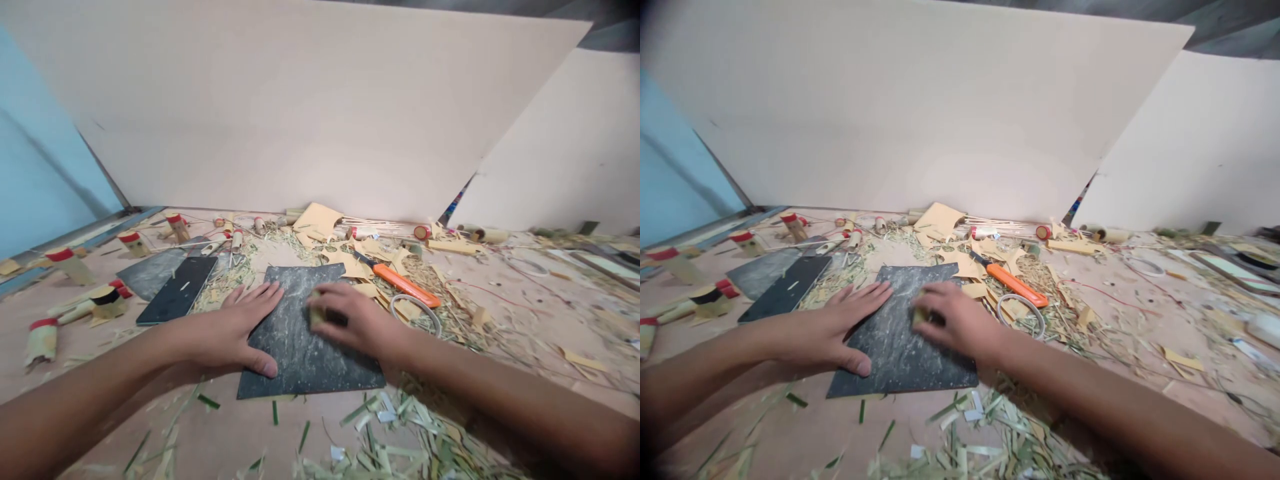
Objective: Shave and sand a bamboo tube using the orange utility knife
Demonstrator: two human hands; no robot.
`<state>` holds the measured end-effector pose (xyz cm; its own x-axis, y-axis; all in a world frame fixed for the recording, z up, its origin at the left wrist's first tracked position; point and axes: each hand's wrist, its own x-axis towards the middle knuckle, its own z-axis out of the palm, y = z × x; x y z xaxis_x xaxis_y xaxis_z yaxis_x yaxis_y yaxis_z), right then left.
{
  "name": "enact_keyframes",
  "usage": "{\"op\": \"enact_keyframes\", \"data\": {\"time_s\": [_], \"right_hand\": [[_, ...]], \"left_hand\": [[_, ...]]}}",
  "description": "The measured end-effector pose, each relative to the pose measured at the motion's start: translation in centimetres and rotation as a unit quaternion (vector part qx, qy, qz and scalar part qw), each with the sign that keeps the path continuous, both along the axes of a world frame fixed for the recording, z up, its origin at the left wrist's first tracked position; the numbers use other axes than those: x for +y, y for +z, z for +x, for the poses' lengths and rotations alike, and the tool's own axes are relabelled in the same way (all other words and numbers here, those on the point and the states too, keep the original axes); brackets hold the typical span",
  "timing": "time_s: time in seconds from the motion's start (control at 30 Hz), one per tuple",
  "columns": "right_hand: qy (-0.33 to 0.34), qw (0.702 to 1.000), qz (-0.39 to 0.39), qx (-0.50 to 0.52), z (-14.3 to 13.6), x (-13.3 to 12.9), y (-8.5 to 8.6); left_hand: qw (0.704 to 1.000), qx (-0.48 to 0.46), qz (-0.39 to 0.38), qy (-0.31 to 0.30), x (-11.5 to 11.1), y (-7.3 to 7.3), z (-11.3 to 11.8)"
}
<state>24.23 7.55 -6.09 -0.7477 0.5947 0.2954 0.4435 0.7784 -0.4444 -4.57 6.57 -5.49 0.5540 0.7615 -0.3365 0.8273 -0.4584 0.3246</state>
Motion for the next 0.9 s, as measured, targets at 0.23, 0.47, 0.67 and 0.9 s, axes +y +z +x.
{"op": "enact_keyframes", "data": {"time_s": [0.23, 0.47, 0.67, 0.9], "right_hand": [[-0.021, 1.000, 0.008, -0.004, 0.29, 0.32, -0.09], [0.036, 0.999, -0.003, -0.014, 0.68, 0.43, -0.06], [0.120, 0.992, -0.028, -0.024, 0.87, 0.11, 0.00], [0.114, 0.993, -0.025, -0.026, 0.63, -0.28, 0.16]], "left_hand": [[1.000, 0.009, 0.003, -0.003, -0.01, 0.05, -0.02], [1.000, 0.011, 0.002, -0.011, 0.21, -0.14, -0.18], [1.000, 0.003, -0.002, -0.018, 0.11, -0.13, -0.44], [1.000, 0.016, -0.022, -0.014, -0.15, 0.50, -0.16]]}}
